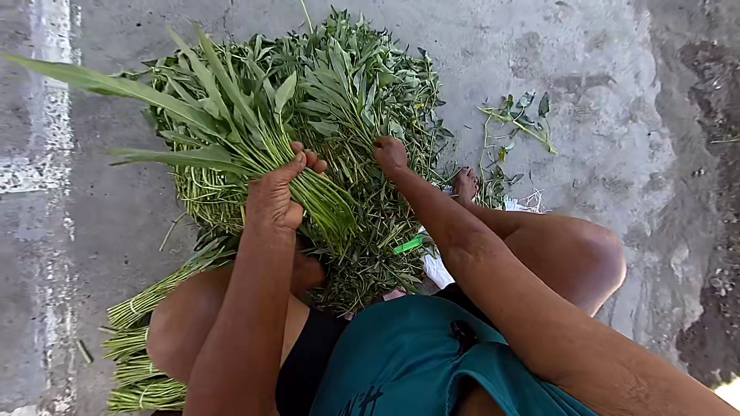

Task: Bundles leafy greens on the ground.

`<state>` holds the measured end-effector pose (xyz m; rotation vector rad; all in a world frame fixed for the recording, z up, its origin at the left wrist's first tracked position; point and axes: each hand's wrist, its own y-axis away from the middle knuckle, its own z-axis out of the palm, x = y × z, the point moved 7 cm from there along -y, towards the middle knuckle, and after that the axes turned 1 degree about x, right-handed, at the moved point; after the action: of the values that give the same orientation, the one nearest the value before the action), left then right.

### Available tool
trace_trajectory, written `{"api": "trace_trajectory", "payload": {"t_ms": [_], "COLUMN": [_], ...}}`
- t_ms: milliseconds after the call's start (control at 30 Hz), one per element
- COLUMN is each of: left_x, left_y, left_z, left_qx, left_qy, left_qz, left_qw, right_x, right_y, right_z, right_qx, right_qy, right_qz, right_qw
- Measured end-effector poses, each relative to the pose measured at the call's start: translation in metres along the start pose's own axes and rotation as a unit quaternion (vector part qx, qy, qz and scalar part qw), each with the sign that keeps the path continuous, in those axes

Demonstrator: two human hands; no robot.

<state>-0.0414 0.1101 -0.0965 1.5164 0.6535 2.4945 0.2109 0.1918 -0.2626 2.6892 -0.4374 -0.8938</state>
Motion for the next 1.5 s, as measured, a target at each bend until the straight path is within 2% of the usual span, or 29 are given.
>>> {"api": "trace_trajectory", "payload": {"t_ms": [133,300,533,667,767,867,933,1100,1267,1500], "left_x": [0.000,0.002,0.004,0.006,0.009,0.011,0.012,0.012,0.006,0.012], "left_y": [-0.003,0.000,0.003,0.004,0.000,0.000,0.000,-0.002,-0.005,-0.006], "left_z": [0.000,-0.003,-0.008,-0.006,-0.008,-0.008,-0.007,-0.013,-0.022,-0.020], "left_qx": [0.002,0.004,-0.007,-0.001,-0.002,0.010,0.018,0.064,0.135,0.147], "left_qy": [0.010,-0.004,-0.014,-0.002,0.008,0.020,0.017,0.017,0.045,0.060], "left_qz": [-0.012,-0.003,0.011,0.007,0.010,0.012,0.015,0.013,0.001,0.013], "left_qw": [1.000,1.000,1.000,1.000,1.000,1.000,1.000,0.998,0.990,0.987], "right_x": [-0.008,0.004,-0.007,-0.013,-0.026,-0.034,-0.034,-0.026,-0.039,-0.076], "right_y": [-0.022,-0.033,-0.032,-0.034,-0.028,-0.012,0.005,0.056,0.107,0.164], "right_z": [0.008,0.004,0.005,0.004,-0.011,-0.026,-0.031,-0.031,-0.040,-0.069], "right_qx": [0.014,0.045,0.059,0.009,0.019,0.059,0.089,0.108,0.147,0.201], "right_qy": [0.111,0.099,0.176,0.199,0.149,0.006,-0.078,-0.223,-0.227,-0.147], "right_qz": [0.001,0.033,-0.093,-0.070,-0.071,-0.128,-0.178,-0.218,-0.314,-0.458], "right_qw": [0.994,0.993,0.978,0.977,0.986,0.990,0.977,0.944,0.910,0.853]}}
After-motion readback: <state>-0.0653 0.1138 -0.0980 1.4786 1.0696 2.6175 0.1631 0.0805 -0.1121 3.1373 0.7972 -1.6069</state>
